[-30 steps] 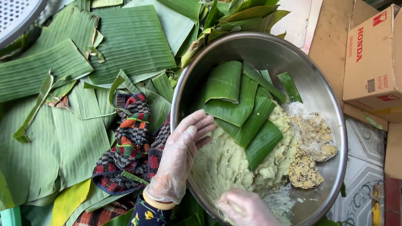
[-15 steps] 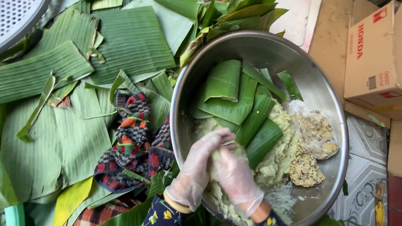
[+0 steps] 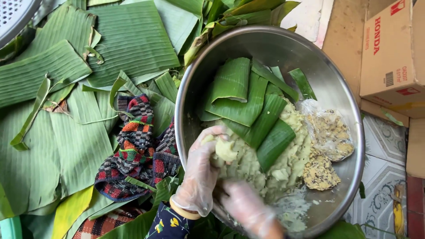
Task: Trimming banana leaves with scissors and shaping food paste into portions for wrapping.
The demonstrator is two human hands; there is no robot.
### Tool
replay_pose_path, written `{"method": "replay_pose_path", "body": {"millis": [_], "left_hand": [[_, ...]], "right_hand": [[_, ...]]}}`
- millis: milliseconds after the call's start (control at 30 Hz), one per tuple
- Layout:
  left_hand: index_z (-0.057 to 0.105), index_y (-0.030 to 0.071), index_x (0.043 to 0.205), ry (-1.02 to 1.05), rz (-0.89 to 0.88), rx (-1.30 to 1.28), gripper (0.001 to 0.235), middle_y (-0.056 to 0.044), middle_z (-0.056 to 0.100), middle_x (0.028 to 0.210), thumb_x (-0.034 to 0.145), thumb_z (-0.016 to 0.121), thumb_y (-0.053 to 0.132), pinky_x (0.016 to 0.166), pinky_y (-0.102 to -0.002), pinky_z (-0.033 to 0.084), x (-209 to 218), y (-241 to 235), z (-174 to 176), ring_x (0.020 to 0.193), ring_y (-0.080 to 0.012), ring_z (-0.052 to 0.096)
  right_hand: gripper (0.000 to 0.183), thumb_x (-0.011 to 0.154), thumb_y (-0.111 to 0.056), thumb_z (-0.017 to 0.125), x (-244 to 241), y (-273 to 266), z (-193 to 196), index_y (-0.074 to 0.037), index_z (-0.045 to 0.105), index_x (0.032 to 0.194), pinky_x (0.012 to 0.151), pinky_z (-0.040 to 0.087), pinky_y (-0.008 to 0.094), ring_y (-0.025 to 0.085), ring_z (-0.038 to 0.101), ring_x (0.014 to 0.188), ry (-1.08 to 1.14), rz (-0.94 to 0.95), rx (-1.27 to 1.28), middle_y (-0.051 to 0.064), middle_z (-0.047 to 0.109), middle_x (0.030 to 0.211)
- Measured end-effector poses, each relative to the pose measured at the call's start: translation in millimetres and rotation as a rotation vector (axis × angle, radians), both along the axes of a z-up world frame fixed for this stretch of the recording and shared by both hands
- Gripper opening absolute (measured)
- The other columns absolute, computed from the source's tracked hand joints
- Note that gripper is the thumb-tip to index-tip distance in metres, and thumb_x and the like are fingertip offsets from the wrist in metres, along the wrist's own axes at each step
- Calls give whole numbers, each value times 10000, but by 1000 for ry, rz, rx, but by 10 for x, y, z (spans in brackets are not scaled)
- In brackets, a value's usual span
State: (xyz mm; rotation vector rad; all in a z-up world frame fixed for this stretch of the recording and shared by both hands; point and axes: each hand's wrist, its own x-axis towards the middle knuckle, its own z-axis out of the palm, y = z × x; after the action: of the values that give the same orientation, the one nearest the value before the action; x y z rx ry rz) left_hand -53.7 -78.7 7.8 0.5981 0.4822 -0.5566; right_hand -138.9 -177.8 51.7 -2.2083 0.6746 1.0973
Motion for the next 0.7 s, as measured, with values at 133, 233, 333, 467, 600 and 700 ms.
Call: {"method": "replay_pose_path", "body": {"millis": [133,233,333,467,600,700], "left_hand": [[679,53,1205,-40,-73,-44,354,-120,677,1062,866,610,126,436,-269,532,10,51,20,822,-223,642],[710,20,1071,-8,-50,-17,360,-129,687,1006,760,549,-61,404,-257,515,22,-9,24,640,-192,613],[680,-45,1086,-128,-123,-84,391,-190,672,1125,764,460,-67,598,-286,551,-3,81,126,748,-220,634],[651,-15,1203,-24,-134,-86,354,-208,719,1178,850,650,5,845,-278,547,19,72,274,977,-223,670],[644,-102,1156,-72,33,-184,414,-273,711,1087,756,571,-181,913,-387,607,23,8,99,1019,-370,709],[616,-48,1272,42,95,-249,436,-242,732,1055,854,688,49,916,-484,605,38,48,182,1015,-410,721]], "right_hand": [[218,931,-194,647,-165,-210,-138,-141,783,1092,979,634,312,197,809,993,-358,107,167,60,818,1104],[218,922,-228,672,-100,-452,283,-161,803,1083,859,722,297,164,850,911,-453,-88,182,32,871,1069],[248,886,-189,710,125,-317,393,-116,770,1115,828,741,288,177,843,895,-705,-139,154,55,858,1054],[200,892,1,650,402,26,-49,-96,719,1053,637,727,245,139,761,645,-888,-193,127,51,782,806],[466,896,-81,681,378,17,246,-205,677,1345,662,709,211,135,768,748,-450,-380,50,81,741,1298],[857,784,-58,799,227,64,171,-302,448,1527,848,727,330,169,776,974,-683,-226,105,61,661,1392]]}}
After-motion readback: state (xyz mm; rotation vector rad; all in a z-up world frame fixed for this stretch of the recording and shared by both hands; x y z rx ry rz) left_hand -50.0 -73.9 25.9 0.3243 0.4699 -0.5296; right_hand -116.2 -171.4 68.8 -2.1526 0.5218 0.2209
